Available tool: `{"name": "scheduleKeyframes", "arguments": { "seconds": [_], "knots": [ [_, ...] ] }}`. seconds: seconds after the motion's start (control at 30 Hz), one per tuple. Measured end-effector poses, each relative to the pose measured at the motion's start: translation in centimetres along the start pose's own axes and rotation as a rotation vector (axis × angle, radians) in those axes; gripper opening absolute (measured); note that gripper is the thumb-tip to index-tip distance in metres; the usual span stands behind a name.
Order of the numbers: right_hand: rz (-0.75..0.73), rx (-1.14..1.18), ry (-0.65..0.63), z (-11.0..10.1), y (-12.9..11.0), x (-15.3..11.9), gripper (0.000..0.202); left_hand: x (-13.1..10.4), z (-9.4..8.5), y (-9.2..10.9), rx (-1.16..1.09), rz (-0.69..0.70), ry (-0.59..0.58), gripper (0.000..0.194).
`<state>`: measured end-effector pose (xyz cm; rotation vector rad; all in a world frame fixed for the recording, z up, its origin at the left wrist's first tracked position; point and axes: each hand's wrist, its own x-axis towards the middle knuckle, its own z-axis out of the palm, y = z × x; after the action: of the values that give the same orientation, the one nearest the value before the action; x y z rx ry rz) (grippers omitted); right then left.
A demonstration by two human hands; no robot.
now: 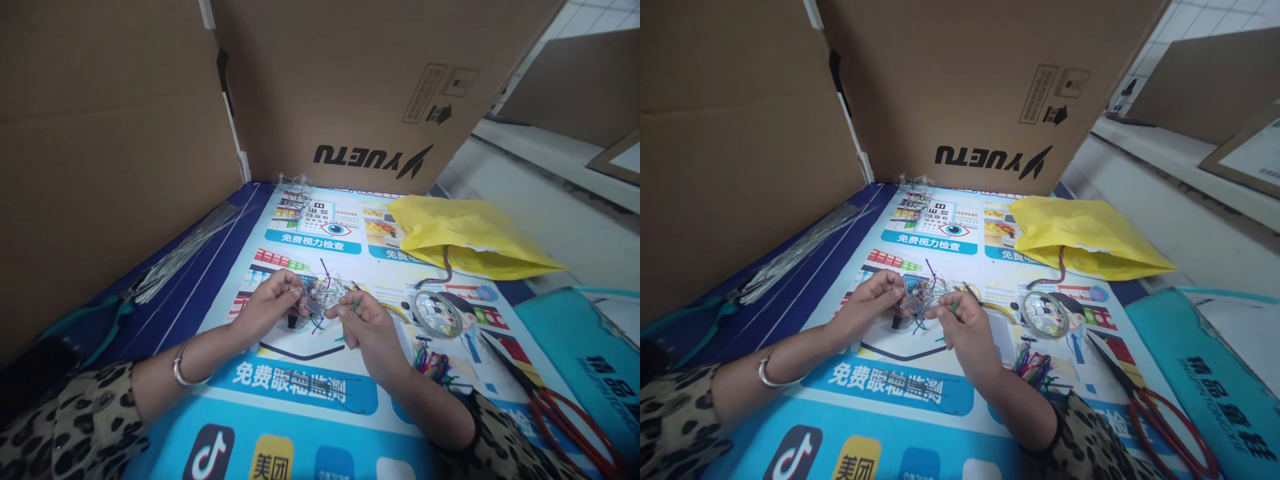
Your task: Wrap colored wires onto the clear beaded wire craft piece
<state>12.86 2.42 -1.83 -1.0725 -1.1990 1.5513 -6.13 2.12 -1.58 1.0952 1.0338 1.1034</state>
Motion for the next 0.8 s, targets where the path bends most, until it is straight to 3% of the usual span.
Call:
{"name": "scheduleKeyframes", "arguments": {
  "seconds": [0.57, 0.8],
  "knots": [
    [0.017, 0.141, -0.073, -0.33, 0.57, -0.08, 0.018, -0.11, -0.15, -0.42, 0.070, 0.064, -0.063, 0.013],
    [0.017, 0.147, -0.086, -0.31, 0.50, -0.05, 0.018, -0.39, -0.28, -0.77, 0.146, 0.159, -0.069, 0.013]
  ]
}}
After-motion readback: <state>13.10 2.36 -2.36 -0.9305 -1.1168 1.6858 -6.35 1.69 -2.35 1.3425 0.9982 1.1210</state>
